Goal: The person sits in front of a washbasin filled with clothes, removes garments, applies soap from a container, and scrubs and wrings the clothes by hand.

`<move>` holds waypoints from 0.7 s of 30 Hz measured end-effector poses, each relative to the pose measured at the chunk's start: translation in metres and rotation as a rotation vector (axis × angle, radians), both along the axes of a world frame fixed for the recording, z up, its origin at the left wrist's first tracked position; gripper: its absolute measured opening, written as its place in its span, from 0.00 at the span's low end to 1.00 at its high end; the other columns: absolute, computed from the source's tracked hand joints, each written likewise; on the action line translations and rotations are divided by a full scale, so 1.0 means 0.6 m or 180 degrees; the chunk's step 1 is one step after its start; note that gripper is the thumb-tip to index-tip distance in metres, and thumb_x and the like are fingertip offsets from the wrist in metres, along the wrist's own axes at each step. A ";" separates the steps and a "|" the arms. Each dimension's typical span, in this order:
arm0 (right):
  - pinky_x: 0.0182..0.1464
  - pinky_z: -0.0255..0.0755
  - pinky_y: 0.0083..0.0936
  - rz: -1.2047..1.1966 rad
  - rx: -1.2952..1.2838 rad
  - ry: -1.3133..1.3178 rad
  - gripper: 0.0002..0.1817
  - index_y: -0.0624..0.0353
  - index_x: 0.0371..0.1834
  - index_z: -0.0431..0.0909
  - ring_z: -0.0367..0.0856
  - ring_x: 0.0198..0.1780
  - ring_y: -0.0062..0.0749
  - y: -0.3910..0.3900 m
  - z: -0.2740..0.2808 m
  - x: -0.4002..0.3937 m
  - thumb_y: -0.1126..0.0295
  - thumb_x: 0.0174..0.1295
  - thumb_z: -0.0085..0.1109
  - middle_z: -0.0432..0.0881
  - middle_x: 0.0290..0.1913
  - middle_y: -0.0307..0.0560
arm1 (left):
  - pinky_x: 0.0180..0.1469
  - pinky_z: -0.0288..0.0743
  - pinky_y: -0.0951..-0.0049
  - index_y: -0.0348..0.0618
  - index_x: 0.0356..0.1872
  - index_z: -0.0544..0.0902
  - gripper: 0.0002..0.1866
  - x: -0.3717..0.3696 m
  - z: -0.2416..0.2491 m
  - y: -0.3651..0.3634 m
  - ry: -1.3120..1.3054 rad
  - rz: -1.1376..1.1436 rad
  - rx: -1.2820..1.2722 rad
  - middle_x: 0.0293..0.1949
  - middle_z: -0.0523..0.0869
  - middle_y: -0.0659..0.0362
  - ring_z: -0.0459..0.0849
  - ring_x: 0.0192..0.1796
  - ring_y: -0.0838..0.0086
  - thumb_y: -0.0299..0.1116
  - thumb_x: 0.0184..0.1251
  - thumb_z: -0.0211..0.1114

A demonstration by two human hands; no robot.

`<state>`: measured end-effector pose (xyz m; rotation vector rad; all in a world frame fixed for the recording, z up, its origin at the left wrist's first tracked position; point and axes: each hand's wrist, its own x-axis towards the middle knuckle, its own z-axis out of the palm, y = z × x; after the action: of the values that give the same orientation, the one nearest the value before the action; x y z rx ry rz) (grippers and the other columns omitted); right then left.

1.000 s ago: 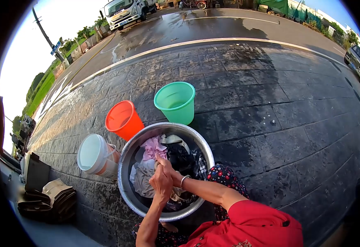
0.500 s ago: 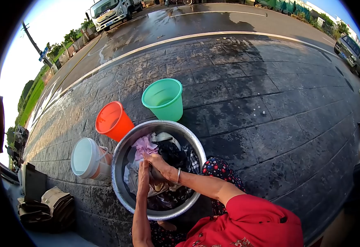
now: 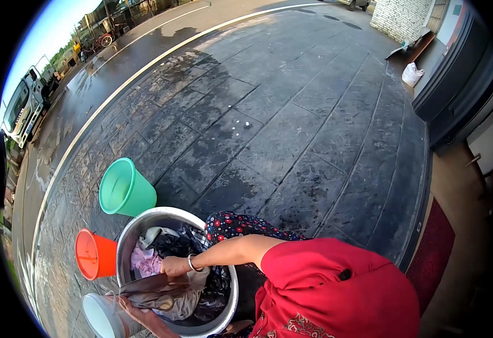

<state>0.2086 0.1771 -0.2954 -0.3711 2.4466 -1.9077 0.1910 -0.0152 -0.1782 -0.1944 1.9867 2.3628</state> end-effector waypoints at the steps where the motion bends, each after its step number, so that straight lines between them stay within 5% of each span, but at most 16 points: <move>1: 0.27 0.67 0.37 0.0050 -0.0127 0.0107 0.11 0.61 0.19 0.81 0.77 0.23 0.43 0.009 0.013 0.003 0.67 0.31 0.66 0.78 0.19 0.55 | 0.55 0.71 0.61 0.43 0.56 0.71 0.24 0.000 0.009 -0.006 0.0002 0.0209 0.0070 0.53 0.73 0.55 0.73 0.56 0.66 0.47 0.66 0.59; 5: 0.22 0.60 0.26 0.0470 -0.0612 -0.0058 0.12 0.70 0.16 0.77 0.69 0.20 0.21 0.050 0.130 0.002 0.70 0.33 0.66 0.73 0.16 0.48 | 0.57 0.71 0.59 0.44 0.55 0.72 0.22 -0.051 -0.053 -0.088 0.0180 0.0423 0.0190 0.53 0.75 0.54 0.74 0.56 0.64 0.47 0.66 0.58; 6: 0.24 0.62 0.22 0.0321 -0.1047 0.0556 0.10 0.68 0.16 0.77 0.71 0.23 0.17 0.056 0.143 0.001 0.71 0.38 0.65 0.74 0.17 0.43 | 0.57 0.71 0.59 0.44 0.54 0.73 0.21 -0.054 -0.058 -0.097 0.0238 0.0556 0.0212 0.52 0.76 0.54 0.74 0.56 0.63 0.46 0.66 0.58; 8: 0.29 0.66 0.18 0.0324 -0.2703 -0.1012 0.08 0.66 0.24 0.80 0.75 0.26 0.18 0.070 0.223 0.018 0.72 0.44 0.63 0.78 0.22 0.39 | 0.52 0.73 0.63 0.43 0.48 0.75 0.18 -0.004 0.008 -0.001 0.0474 0.0834 -0.0073 0.47 0.77 0.57 0.76 0.49 0.67 0.45 0.66 0.59; 10: 0.35 0.69 0.15 0.0650 -0.3633 -0.1427 0.13 0.64 0.44 0.77 0.78 0.34 0.20 0.067 0.225 -0.003 0.70 0.57 0.58 0.81 0.34 0.37 | 0.45 0.72 0.67 0.43 0.42 0.75 0.14 0.029 0.051 0.066 0.0389 0.0380 -0.0416 0.41 0.77 0.59 0.76 0.42 0.71 0.42 0.66 0.60; 12: 0.32 0.67 0.15 -0.0242 -0.4448 -0.1716 0.13 0.60 0.42 0.76 0.75 0.30 0.18 0.017 0.177 -0.049 0.62 0.64 0.54 0.79 0.31 0.36 | 0.39 0.68 0.73 0.43 0.37 0.73 0.11 0.040 0.025 0.107 0.0479 -0.0252 -0.0939 0.34 0.74 0.64 0.72 0.35 0.76 0.39 0.66 0.61; 14: 0.29 0.63 0.17 -0.0506 -0.3553 -0.2413 0.16 0.55 0.33 0.76 0.70 0.26 0.17 -0.043 0.043 -0.101 0.54 0.68 0.48 0.76 0.26 0.33 | 0.35 0.66 0.78 0.41 0.36 0.74 0.10 0.063 -0.004 0.164 0.0567 -0.0634 -0.2126 0.27 0.73 0.66 0.70 0.30 0.79 0.37 0.66 0.61; 15: 0.26 0.59 0.19 -0.0499 -0.3579 -0.2469 0.19 0.52 0.27 0.74 0.64 0.23 0.17 -0.050 0.039 -0.085 0.51 0.69 0.45 0.71 0.22 0.31 | 0.30 0.61 0.79 0.40 0.30 0.72 0.11 0.057 -0.019 0.181 0.2321 -0.0147 -0.3210 0.23 0.68 0.67 0.67 0.28 0.82 0.37 0.68 0.57; 16: 0.27 0.60 0.20 -0.0722 -0.3931 -0.1900 0.19 0.55 0.26 0.74 0.64 0.24 0.17 -0.045 0.093 -0.040 0.54 0.68 0.45 0.69 0.21 0.31 | 0.30 0.61 0.79 0.40 0.30 0.72 0.11 0.041 -0.043 0.169 0.2288 -0.0095 -0.3201 0.23 0.68 0.67 0.67 0.28 0.82 0.37 0.68 0.57; 18: 0.29 0.61 0.20 -0.0624 -0.2329 -0.1445 0.17 0.58 0.30 0.75 0.65 0.25 0.17 -0.090 0.061 -0.031 0.57 0.67 0.45 0.69 0.22 0.34 | 0.25 0.64 0.66 0.39 0.24 0.70 0.14 -0.031 -0.095 0.098 0.0814 0.0335 -0.2251 0.19 0.70 0.56 0.66 0.20 0.71 0.37 0.66 0.54; 20: 0.29 0.64 0.20 -0.1094 -0.1651 -0.1283 0.17 0.61 0.35 0.76 0.68 0.25 0.19 -0.107 0.066 -0.031 0.58 0.66 0.45 0.73 0.24 0.37 | 0.25 0.64 0.62 0.39 0.25 0.70 0.17 -0.068 -0.158 0.064 0.0542 0.0291 -0.2695 0.18 0.70 0.54 0.67 0.20 0.68 0.42 0.68 0.51; 21: 0.27 0.62 0.19 -0.1028 -0.2233 -0.1453 0.16 0.57 0.34 0.77 0.68 0.25 0.18 -0.069 0.130 -0.012 0.57 0.66 0.47 0.73 0.24 0.36 | 0.27 0.65 0.62 0.38 0.26 0.71 0.17 -0.065 -0.175 0.076 0.0523 0.0406 -0.2417 0.18 0.71 0.53 0.68 0.21 0.68 0.41 0.68 0.51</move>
<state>0.2015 0.1360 -0.2176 0.4492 1.5736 -2.5759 0.1522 0.0305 -0.2832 -0.1535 2.9334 1.5927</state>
